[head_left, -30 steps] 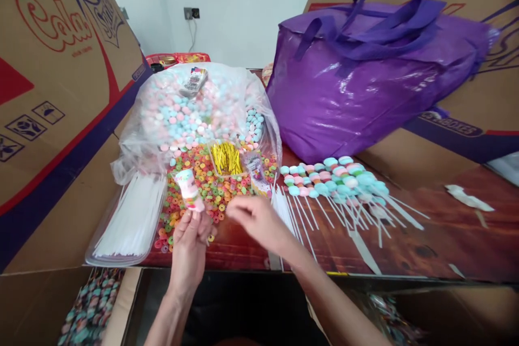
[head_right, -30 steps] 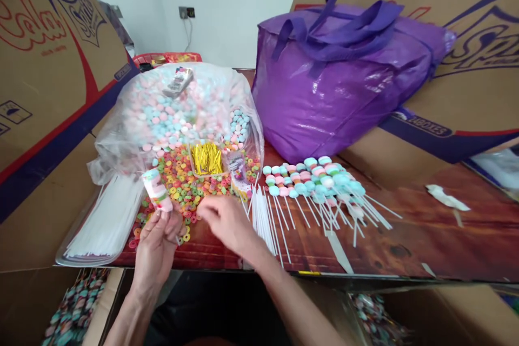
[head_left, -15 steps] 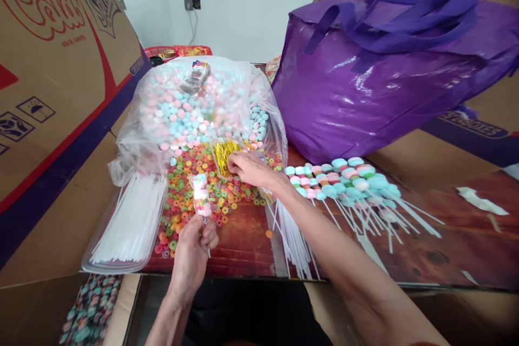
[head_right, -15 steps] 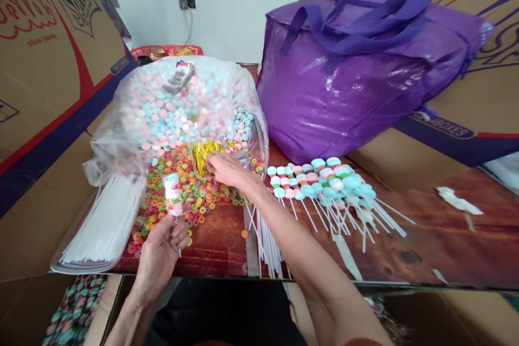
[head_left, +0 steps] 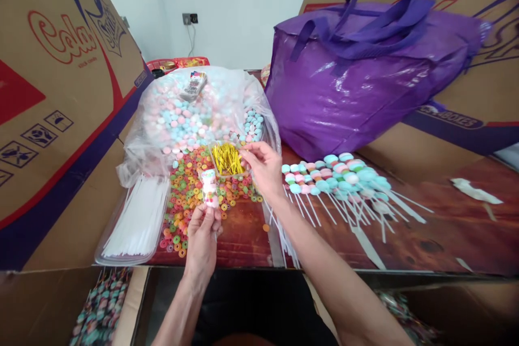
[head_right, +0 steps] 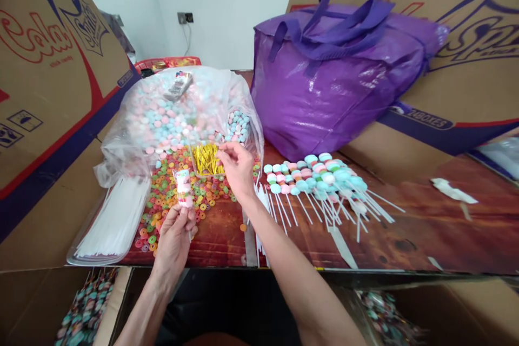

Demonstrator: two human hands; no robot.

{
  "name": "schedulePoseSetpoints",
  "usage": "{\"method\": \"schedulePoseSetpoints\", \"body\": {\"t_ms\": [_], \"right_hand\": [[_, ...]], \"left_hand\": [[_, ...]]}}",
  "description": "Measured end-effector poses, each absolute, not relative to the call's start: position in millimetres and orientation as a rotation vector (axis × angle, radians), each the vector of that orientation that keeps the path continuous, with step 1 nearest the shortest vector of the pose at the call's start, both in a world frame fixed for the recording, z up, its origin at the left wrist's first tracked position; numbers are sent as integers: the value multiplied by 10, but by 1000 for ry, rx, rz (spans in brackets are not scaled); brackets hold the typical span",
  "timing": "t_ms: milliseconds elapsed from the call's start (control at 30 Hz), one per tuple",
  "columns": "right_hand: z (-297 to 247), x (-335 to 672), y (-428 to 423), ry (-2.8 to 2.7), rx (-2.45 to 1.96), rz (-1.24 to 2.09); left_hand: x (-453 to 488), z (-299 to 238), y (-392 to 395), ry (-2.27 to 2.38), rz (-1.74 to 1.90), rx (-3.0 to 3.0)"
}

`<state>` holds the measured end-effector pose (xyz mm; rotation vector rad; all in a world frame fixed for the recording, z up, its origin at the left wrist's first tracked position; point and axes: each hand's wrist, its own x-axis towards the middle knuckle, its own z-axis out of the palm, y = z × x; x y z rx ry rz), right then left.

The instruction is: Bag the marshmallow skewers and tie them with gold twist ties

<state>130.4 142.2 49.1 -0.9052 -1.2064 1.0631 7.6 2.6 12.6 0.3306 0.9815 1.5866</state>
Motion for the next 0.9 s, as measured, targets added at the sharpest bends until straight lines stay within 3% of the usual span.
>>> {"method": "schedulePoseSetpoints", "body": {"t_ms": [133, 300, 667, 900], "right_hand": [[424, 1293, 635, -1106, -937, 1263], [126, 1330, -30, -1133, -1108, 1071], [130, 1569, -191, -1174, -1176, 1014], [67, 1607, -273, -868, -945, 1421]], "left_hand": [[165, 182, 31, 1007, 1576, 386], [387, 187, -73, 1069, 1574, 537], [597, 250, -271, 1026, 1422, 747], [555, 325, -318, 826, 1212, 536]]}}
